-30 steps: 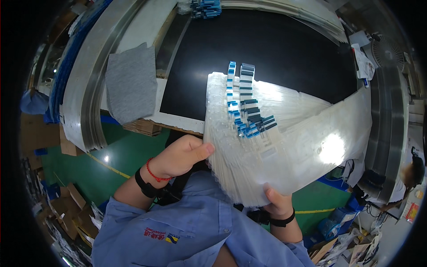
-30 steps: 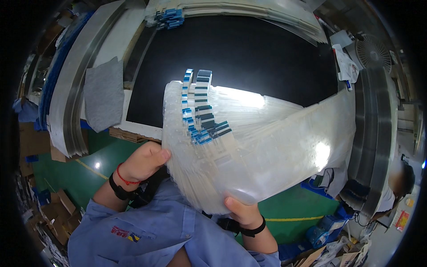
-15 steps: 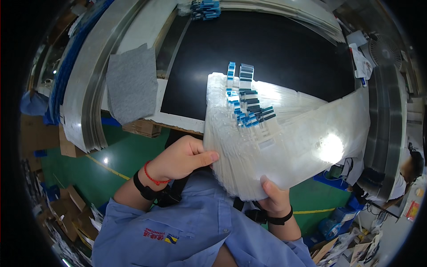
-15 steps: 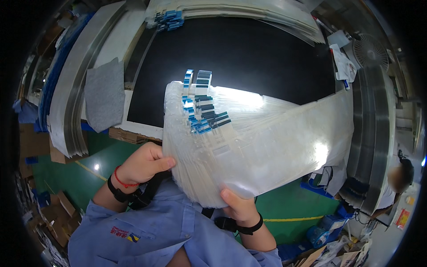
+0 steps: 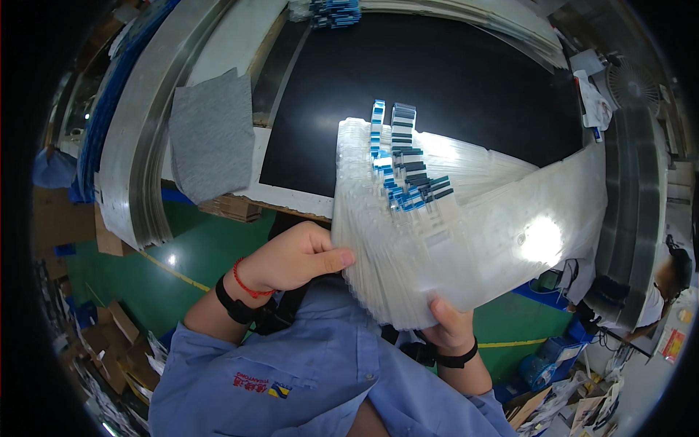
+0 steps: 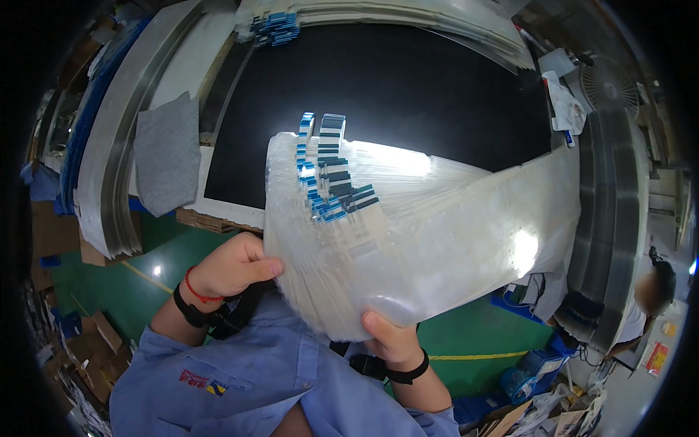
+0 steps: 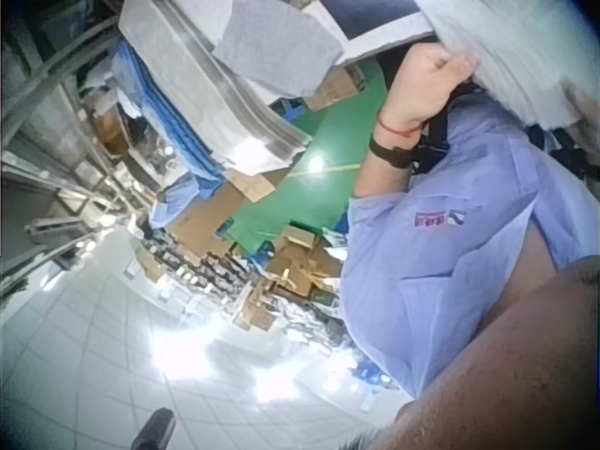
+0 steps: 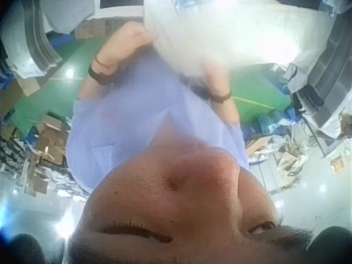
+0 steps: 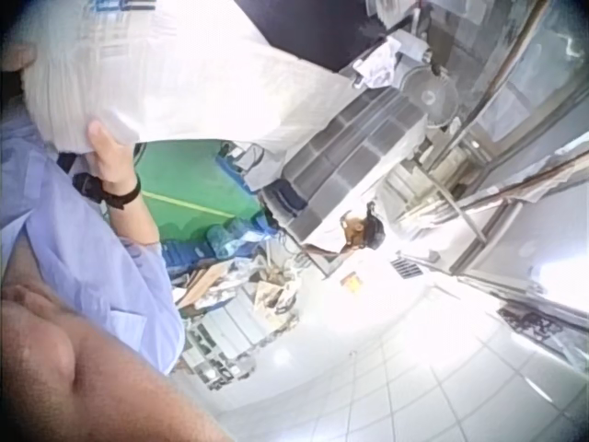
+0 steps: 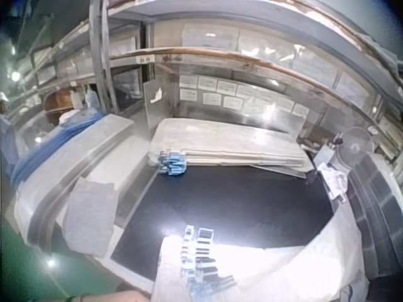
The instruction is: Inspecting and sorting transparent electronic membrane sheets at a workstation.
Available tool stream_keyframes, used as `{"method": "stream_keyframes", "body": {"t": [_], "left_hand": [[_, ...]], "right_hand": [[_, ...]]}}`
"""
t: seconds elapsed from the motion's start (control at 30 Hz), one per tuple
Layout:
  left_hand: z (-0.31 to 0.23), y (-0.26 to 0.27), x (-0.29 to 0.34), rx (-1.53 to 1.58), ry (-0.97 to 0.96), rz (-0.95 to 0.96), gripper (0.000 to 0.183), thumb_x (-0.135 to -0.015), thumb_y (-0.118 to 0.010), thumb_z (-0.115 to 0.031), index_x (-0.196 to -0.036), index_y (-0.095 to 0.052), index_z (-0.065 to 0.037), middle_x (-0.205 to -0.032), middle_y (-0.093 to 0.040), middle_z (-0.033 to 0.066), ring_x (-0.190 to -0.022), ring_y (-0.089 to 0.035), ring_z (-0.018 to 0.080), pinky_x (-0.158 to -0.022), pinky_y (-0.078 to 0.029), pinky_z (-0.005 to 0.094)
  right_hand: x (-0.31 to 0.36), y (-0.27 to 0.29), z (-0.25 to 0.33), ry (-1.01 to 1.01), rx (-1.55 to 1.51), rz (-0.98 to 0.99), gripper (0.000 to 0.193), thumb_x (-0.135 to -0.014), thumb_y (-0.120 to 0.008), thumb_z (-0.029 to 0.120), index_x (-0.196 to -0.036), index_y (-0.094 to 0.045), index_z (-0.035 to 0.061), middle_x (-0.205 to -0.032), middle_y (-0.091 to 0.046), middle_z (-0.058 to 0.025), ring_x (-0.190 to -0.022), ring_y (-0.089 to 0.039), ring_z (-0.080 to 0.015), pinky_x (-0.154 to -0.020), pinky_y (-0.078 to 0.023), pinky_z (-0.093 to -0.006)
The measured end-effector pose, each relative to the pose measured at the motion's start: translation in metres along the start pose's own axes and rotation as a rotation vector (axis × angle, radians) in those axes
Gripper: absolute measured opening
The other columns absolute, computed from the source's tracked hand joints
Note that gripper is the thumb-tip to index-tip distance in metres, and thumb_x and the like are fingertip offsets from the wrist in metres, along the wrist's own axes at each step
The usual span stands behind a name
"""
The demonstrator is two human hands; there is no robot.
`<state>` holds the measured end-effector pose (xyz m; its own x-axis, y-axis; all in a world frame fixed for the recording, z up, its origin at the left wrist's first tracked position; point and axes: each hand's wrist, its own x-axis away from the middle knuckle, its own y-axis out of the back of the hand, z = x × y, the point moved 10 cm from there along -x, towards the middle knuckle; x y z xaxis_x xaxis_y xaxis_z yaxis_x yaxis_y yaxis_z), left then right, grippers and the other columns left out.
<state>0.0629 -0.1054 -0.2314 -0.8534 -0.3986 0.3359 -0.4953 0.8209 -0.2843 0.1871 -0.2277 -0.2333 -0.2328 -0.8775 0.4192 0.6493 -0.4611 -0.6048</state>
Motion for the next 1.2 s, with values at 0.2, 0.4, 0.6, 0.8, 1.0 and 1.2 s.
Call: {"method": "stream_keyframes", "body": {"t": [0.2, 0.4, 0.6, 0.8, 1.0, 1.2], "left_hand": [[0.007, -0.005, 0.002, -0.070, 0.106, 0.106, 0.039, -0.092, -0.047, -0.027, -0.074, -0.062, 0.004, -0.063, -0.054, -0.0014, -0.060, -0.044, 0.0048, -0.056, -0.039, 0.0207], [0.003, -0.006, 0.002, 0.027, 0.098, 0.093, 0.040, -0.094, -0.043, -0.028, -0.081, -0.062, 0.005, -0.076, -0.061, 0.0032, -0.072, -0.051, 0.0081, -0.070, -0.042, 0.0225], [0.013, 0.001, 0.002, 0.141, 0.101, -0.021, 0.036, -0.095, -0.041, -0.023, -0.091, -0.061, 0.007, -0.088, -0.062, 0.0057, -0.083, -0.053, 0.0099, -0.077, -0.042, 0.0242], [0.009, -0.005, 0.001, 0.135, 0.081, 0.025, 0.036, -0.095, -0.040, -0.023, -0.091, -0.061, 0.006, -0.088, -0.061, 0.0051, -0.081, -0.052, 0.0088, -0.077, -0.042, 0.0246], [0.012, 0.003, 0.001, 0.126, 0.076, -0.032, 0.037, -0.095, -0.042, -0.026, -0.088, -0.062, 0.005, -0.082, -0.060, 0.0028, -0.074, -0.050, 0.0076, -0.072, -0.042, 0.0231], [0.014, 0.004, -0.001, 0.058, 0.060, 0.023, 0.036, -0.093, -0.046, -0.024, -0.077, -0.062, 0.005, -0.065, -0.054, -0.0010, -0.062, -0.043, 0.0049, -0.058, -0.039, 0.0216]], "right_hand": [[-0.001, -0.004, -0.004, -0.038, -0.034, -0.028, 0.070, -0.074, -0.069, 0.022, -0.128, -0.031, -0.0002, -0.123, -0.044, -0.0148, -0.113, -0.046, -0.0278, -0.095, -0.037, -0.0405], [-0.003, -0.004, -0.010, 0.006, -0.113, 0.059, 0.068, -0.076, -0.067, 0.023, -0.129, -0.031, 0.0005, -0.123, -0.043, -0.0143, -0.113, -0.046, -0.0277, -0.095, -0.038, -0.0409], [-0.004, -0.007, 0.001, 0.001, -0.060, 0.067, 0.068, -0.076, -0.067, 0.023, -0.129, -0.031, 0.0007, -0.123, -0.044, -0.0142, -0.113, -0.046, -0.0275, -0.095, -0.037, -0.0415], [-0.001, -0.003, -0.001, -0.012, -0.065, 0.054, 0.067, -0.076, -0.068, 0.022, -0.128, -0.031, 0.0003, -0.122, -0.045, -0.0142, -0.112, -0.046, -0.0276, -0.095, -0.038, -0.0412], [0.004, 0.004, 0.000, 0.006, -0.020, 0.064, 0.067, -0.076, -0.068, 0.020, -0.128, -0.031, 0.0004, -0.122, -0.045, -0.0142, -0.112, -0.046, -0.0277, -0.095, -0.038, -0.0408], [0.003, 0.005, -0.001, 0.021, -0.052, 0.016, 0.066, -0.076, -0.068, 0.019, -0.128, -0.032, 0.0002, -0.122, -0.045, -0.0145, -0.112, -0.046, -0.0279, -0.094, -0.038, -0.0415]]}}
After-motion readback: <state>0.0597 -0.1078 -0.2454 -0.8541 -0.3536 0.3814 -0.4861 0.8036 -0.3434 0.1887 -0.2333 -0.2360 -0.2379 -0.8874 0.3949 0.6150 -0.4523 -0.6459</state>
